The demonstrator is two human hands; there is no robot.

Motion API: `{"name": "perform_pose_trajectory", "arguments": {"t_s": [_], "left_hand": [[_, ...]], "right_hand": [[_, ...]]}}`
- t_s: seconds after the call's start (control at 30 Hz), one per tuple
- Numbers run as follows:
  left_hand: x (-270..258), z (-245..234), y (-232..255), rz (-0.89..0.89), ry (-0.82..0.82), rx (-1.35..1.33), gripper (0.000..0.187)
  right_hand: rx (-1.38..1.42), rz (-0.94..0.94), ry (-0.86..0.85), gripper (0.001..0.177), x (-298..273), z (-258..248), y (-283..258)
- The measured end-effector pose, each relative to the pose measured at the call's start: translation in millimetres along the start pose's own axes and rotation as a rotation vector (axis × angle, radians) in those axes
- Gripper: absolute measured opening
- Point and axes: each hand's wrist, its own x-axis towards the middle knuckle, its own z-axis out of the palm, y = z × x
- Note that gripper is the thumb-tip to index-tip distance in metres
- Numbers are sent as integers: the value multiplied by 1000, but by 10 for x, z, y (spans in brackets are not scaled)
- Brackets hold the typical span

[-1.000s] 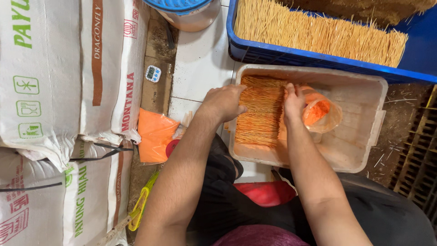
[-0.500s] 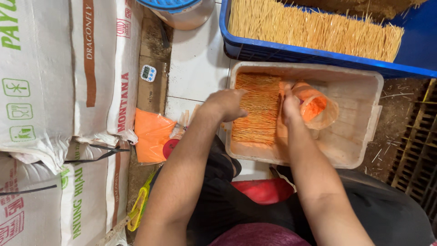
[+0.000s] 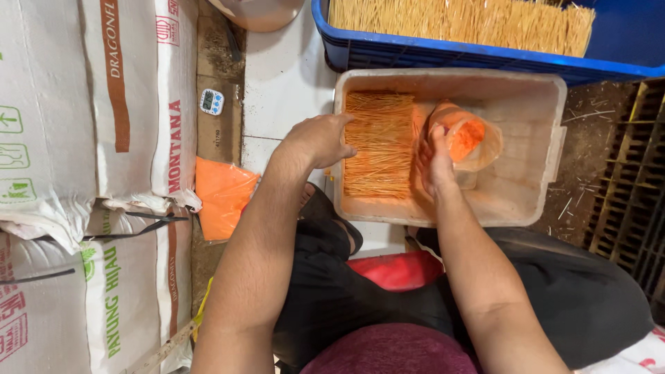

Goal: The person scoops orange powder from a small container and rubs it onto bundles of thin noodles in a white tub. They repeatedly lift and turn the noodle bundles to distribute the powder evenly across the surface.

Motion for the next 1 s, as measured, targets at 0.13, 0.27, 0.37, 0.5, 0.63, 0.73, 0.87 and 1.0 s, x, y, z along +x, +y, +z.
{"name": "perform_pose_trajectory", "arguments": {"t_s": [0.13, 0.27, 0.37, 0.5, 0.63, 0.73, 0.87, 1.0], "left_hand": [[-74, 11, 3, 29, 32, 4, 77], [-173, 41, -27, 40, 50, -30, 74], [-226, 2, 27, 50, 72, -36, 75], [-235, 41, 16, 68, 72, -52, 75], [-203, 51, 15, 67, 55, -20, 76], [-188, 61, 47, 69, 59, 7, 75], [-195, 101, 34, 71, 62, 13, 75], [-193, 104, 1, 100, 69, -7, 74]], "right_hand": [[-324, 333, 23, 106, -218, 66, -106], [-237, 226, 72, 105, -384, 81, -121], [-515, 218, 69, 100, -446, 79, -242], [-1069, 7, 146, 83, -556, 133, -400], [-1371, -212, 64, 42, -737, 439, -476], [-1634, -285, -193, 25, -891, 704, -364], [-1709, -54, -377, 24, -864, 755, -285], [-1371, 40, -261, 33, -445, 242, -663]]}}
